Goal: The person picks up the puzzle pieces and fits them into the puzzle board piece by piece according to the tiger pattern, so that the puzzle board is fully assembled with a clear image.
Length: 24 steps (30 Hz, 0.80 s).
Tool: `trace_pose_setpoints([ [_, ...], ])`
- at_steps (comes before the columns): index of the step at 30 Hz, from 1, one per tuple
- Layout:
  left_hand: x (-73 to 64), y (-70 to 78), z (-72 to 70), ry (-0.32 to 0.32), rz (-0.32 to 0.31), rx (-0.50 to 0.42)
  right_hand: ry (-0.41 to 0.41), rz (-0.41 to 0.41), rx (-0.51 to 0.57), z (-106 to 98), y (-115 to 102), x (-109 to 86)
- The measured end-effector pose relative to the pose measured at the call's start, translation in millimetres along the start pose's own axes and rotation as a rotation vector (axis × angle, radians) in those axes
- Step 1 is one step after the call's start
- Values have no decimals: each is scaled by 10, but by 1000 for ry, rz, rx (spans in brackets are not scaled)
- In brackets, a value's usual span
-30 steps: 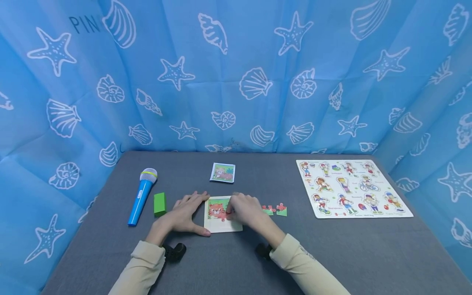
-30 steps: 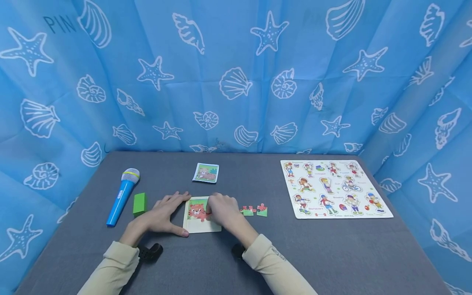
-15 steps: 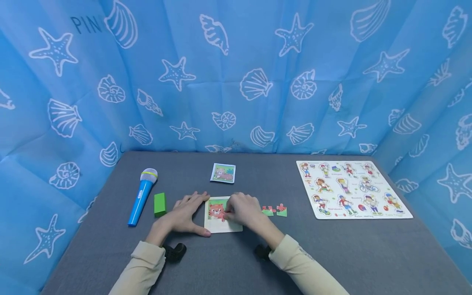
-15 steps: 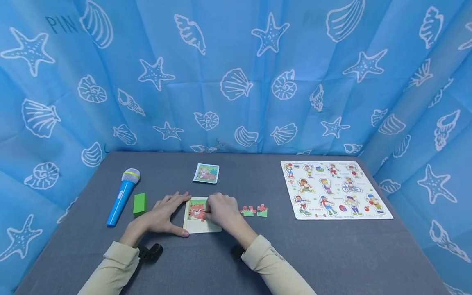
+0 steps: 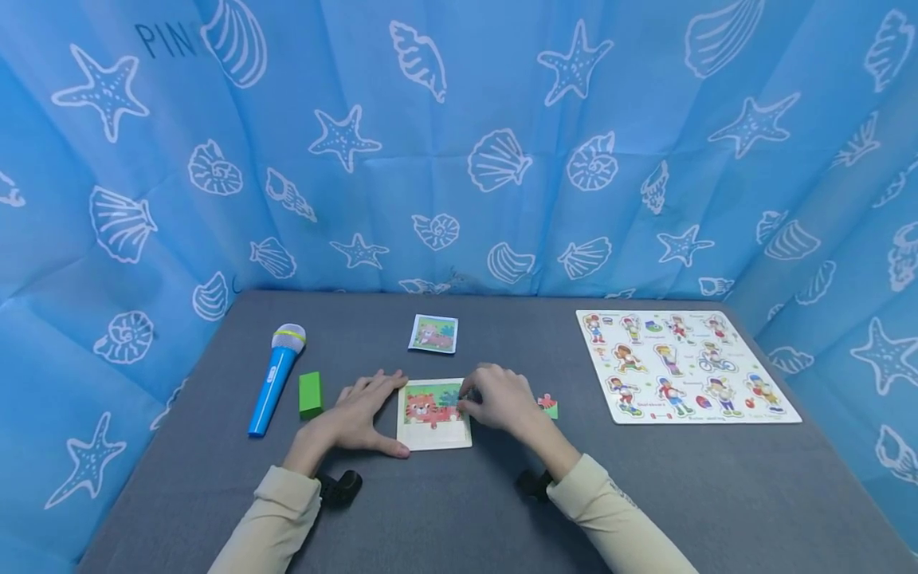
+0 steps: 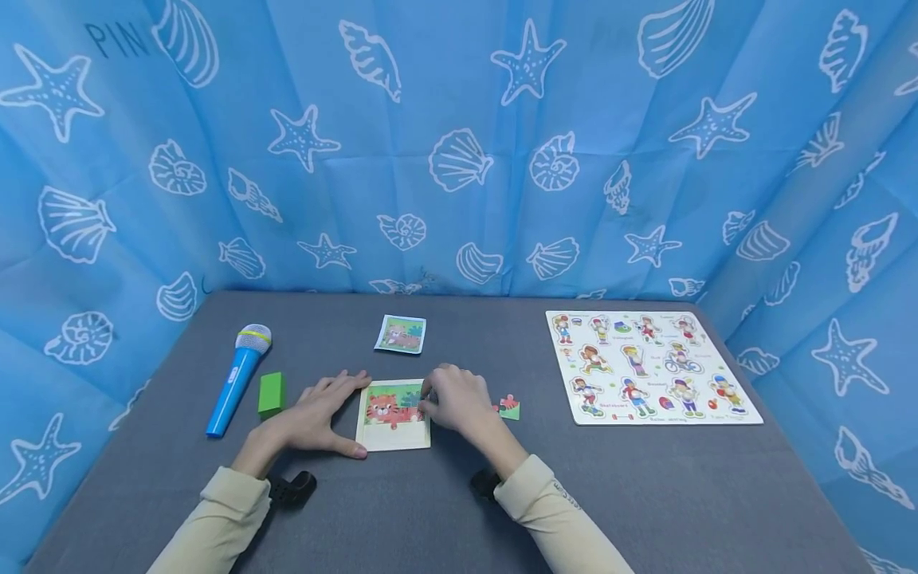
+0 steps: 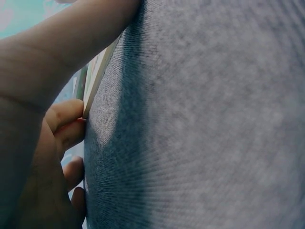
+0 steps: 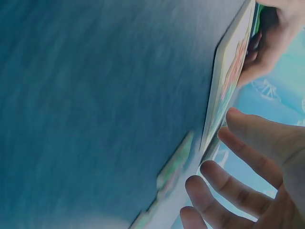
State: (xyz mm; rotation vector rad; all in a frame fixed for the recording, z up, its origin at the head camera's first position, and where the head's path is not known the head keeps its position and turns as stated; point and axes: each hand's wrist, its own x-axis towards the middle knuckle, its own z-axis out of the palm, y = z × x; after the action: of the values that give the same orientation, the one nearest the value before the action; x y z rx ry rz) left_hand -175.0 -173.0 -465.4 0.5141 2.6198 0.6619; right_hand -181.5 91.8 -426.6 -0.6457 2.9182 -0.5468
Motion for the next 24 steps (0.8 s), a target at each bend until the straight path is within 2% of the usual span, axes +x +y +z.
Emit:
trace_pose_setpoints([
  [9, -14, -1, -6, 1, 13, -8, 29, 78, -54, -118, 326, -68],
  [17, -4, -15, 9, 5, 19, 0, 6, 139, -73, -185, 620, -162],
  [24, -12, -8, 13, 13, 17, -2, 4, 125, -57, -224, 704, -236],
])
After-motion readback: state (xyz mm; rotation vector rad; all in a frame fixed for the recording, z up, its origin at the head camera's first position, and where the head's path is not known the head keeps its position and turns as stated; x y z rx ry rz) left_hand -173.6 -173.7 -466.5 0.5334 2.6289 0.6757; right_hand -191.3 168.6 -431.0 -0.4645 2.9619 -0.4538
